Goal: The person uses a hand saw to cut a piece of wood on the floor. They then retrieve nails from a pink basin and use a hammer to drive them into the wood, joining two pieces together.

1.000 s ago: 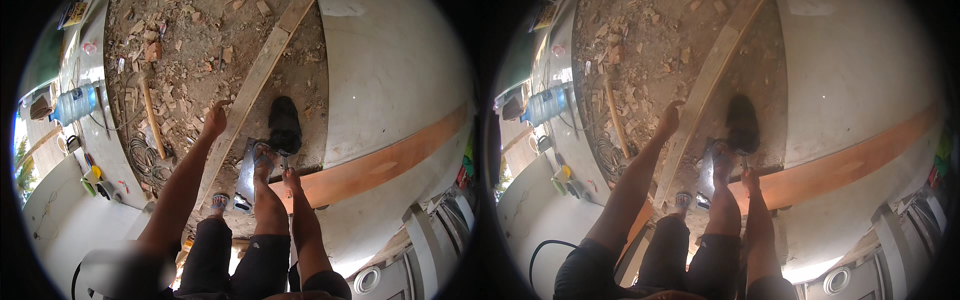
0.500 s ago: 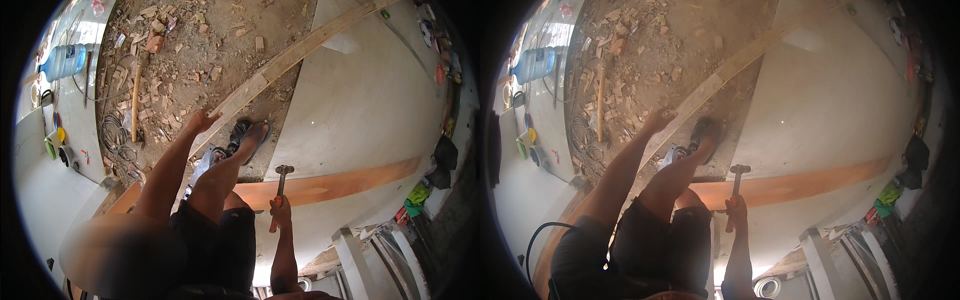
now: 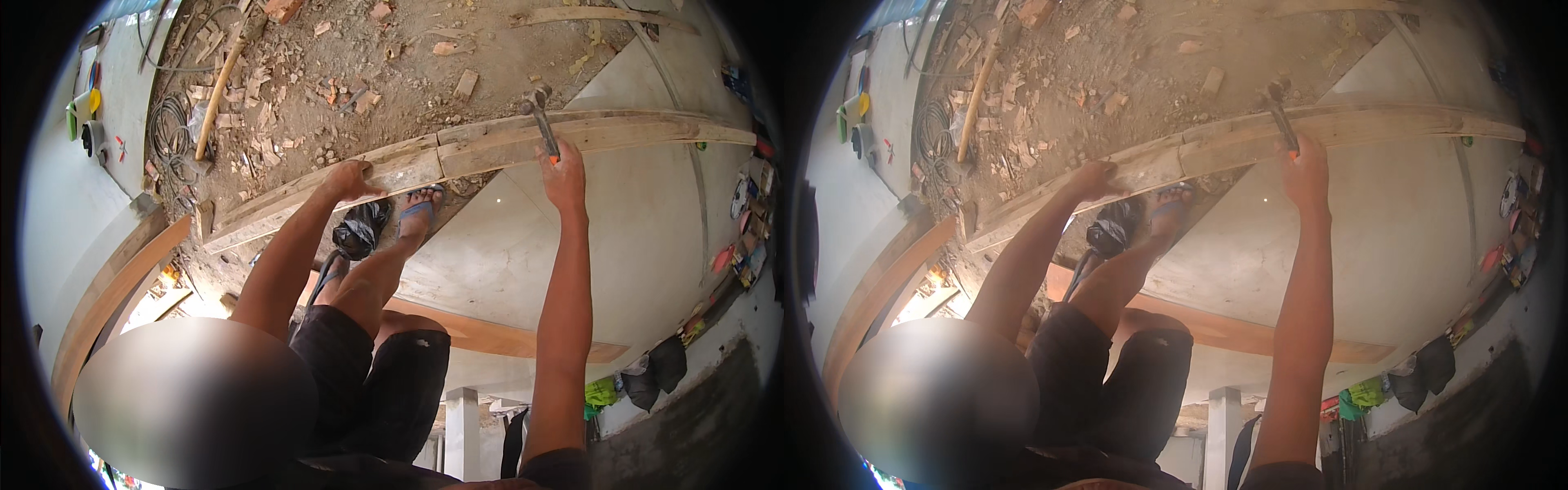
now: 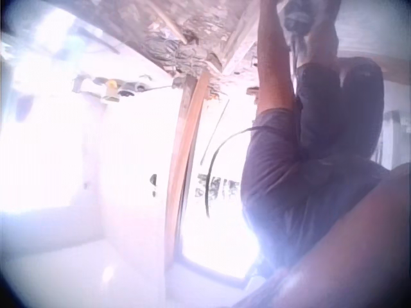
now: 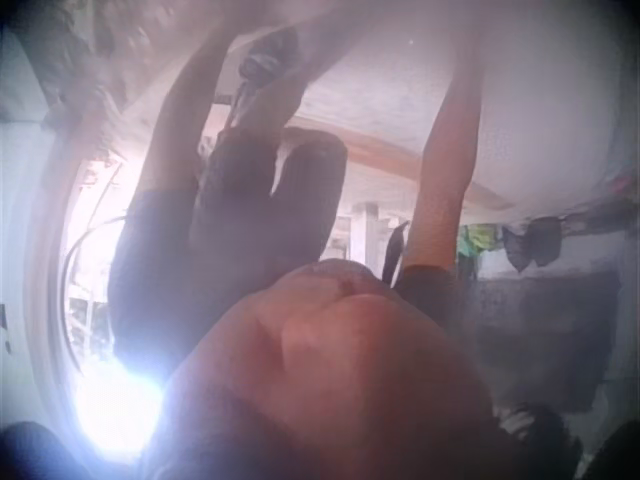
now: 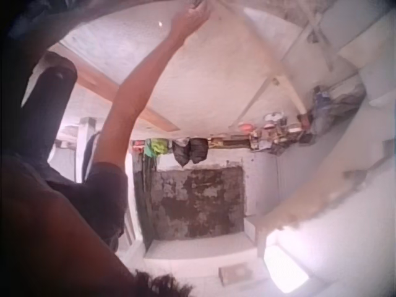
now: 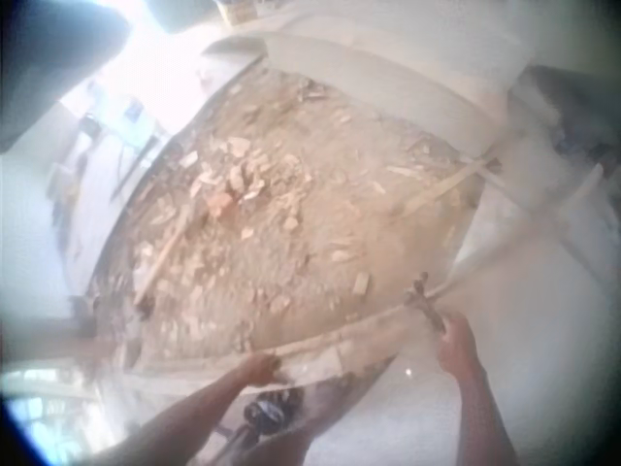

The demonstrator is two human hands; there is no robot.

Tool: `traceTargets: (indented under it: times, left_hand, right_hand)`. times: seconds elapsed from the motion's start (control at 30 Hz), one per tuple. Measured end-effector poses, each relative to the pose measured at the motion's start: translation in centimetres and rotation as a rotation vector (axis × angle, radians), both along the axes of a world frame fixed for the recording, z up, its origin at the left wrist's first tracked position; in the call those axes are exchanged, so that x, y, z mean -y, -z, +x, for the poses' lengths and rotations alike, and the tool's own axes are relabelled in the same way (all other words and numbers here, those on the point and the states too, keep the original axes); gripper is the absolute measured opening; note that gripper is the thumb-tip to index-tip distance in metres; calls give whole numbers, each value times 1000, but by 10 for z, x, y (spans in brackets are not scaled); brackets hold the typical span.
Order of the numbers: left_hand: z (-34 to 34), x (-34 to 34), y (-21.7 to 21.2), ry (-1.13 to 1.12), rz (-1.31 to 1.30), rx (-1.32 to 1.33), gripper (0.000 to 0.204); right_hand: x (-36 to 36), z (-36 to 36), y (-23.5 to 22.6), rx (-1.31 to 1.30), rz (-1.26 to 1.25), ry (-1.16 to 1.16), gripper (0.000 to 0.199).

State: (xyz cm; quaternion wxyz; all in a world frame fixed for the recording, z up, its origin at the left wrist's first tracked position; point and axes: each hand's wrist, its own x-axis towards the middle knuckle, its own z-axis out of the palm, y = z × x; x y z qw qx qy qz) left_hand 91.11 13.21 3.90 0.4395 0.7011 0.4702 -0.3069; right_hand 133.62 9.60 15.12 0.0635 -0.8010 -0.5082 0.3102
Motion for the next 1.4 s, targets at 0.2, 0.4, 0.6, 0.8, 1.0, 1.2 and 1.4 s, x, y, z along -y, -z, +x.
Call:
traceTargets:
  times: [0.2, 0.4, 0.6, 0.8, 1.0, 1.2, 1.4]
  left_hand:
    - [15, 14, -12, -50, -32, -32, 99]
    - [31, 62, -19, -208, 77, -61, 85]
    - [44, 111, -15, -299, 209, -119, 76]
    - [45, 131, -12, -340, 281, -71, 65]
    - [36, 153, 2, -341, 459, 33, 46]
    - [17, 122, 11, -285, 823, 86, 46]
    - [-12, 67, 57, -244, 879, 52, 47]
  right_hand:
    - [-42, 53, 53, -122, -153, -369, 61]
    - [-32, 66, 63, -63, -527, -640, 83]
    - [-3, 68, 75, -36, -360, -797, 57]
    - [16, 62, 75, -26, -408, -702, 66]
    - [62, 73, 100, 17, -50, -780, 73]
    - [58, 44, 108, 77, 24, -723, 69]
    - [15, 14, 154, 172, 202, -747, 61]
